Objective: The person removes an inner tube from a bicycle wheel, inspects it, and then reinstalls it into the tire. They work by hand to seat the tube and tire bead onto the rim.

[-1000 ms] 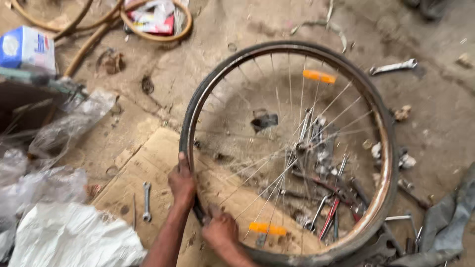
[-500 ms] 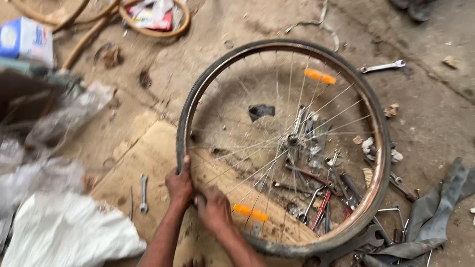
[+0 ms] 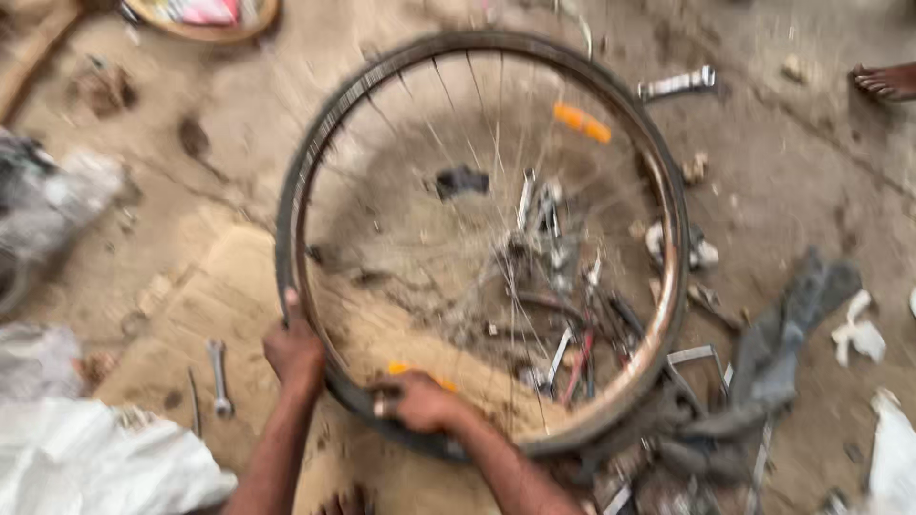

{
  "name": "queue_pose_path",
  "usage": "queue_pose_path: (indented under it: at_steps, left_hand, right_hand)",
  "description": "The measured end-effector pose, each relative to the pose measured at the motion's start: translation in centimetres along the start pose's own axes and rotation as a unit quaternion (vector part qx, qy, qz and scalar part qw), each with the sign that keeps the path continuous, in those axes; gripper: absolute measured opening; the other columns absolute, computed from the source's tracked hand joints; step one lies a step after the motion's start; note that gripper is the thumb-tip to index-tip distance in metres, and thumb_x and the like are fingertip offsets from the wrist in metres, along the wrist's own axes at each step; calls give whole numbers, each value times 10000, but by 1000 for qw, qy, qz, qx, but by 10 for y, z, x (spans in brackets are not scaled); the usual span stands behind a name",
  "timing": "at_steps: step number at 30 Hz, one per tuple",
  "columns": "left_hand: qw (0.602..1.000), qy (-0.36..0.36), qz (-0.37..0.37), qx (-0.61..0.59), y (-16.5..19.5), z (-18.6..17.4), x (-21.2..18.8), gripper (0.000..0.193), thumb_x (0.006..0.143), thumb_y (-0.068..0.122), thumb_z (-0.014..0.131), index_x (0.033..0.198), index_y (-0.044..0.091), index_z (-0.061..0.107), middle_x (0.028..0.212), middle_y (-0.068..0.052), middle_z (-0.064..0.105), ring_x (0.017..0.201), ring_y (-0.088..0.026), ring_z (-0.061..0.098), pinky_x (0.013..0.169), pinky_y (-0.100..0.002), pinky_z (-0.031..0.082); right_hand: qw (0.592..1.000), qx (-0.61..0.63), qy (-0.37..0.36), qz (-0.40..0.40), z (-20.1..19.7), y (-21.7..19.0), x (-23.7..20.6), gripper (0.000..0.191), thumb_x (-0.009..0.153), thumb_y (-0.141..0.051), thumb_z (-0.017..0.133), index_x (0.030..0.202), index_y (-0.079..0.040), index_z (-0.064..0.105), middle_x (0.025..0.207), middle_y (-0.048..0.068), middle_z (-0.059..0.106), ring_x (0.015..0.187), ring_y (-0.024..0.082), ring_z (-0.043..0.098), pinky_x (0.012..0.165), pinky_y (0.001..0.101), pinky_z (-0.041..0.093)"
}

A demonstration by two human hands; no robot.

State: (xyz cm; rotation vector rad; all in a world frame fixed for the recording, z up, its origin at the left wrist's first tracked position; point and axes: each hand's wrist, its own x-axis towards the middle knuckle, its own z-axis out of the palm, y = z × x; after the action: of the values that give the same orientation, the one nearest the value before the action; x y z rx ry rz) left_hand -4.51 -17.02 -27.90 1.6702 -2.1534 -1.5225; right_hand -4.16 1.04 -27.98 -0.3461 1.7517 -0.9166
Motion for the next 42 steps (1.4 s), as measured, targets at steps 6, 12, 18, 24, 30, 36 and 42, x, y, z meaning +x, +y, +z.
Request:
queue_pose_path:
  at_steps: [6,12,18,24,30,36,42]
  left_hand:
    - [998,-14,-32,45,-3,-9,-2,905,978,737,475,891,-140,679,792,-302,664,760,-406,613,760,-530,475]
    - [985,-43,-145,-83,8,-4,12,933,924,754,488,952,-162,668,893,-256,703,845,-335,627,757,-525,496]
    - [992,-14,-117,-35,31,-3,21,939,965,767,439,849,-135,673,747,-238,635,726,-335,580,692,-511,454]
    - [990,-51,-20,-133,19,-7,19,820,919,770,499,649,-3,548,591,-67,481,581,-213,443,535,-478,386]
    - [995,5,56,-79,13,0,16,755,1000,699,514,726,2,605,627,-103,531,625,-247,500,614,-453,415]
    - [992,-7,120,-46,15,-13,5,656,899,638,620,1007,-3,707,824,-167,721,754,-279,673,720,-430,528]
    - [991,-16,129,40,10,-19,3,641,920,621,606,1107,16,708,873,-197,725,817,-329,700,756,-463,539]
  right_hand:
    - [985,-137,51,87,18,-31,19,439,924,-404,672,1278,-144,686,1155,185,731,1081,332,691,968,441,531]
    - [993,-63,64,83,22,-25,39,489,1026,-408,546,1333,-45,659,1262,215,704,1157,317,668,1013,430,491]
    - [991,131,3,39,15,-26,54,512,1053,-340,552,1482,-66,504,1379,123,645,1194,181,613,1043,349,478]
    - [986,132,-52,86,14,-39,53,466,998,-357,594,1382,-92,595,1203,132,733,1020,214,661,909,401,534]
    - [960,-116,192,169,49,-64,37,407,912,-395,656,1225,-136,664,1098,220,712,1056,409,675,925,515,522]
    - [956,7,285,69,56,-68,55,360,892,-264,666,1216,-109,684,1081,230,722,1042,440,696,916,497,554]
    - [946,-3,323,-41,47,-25,-4,313,967,-246,581,1212,-102,712,1150,114,745,1033,289,753,973,394,588]
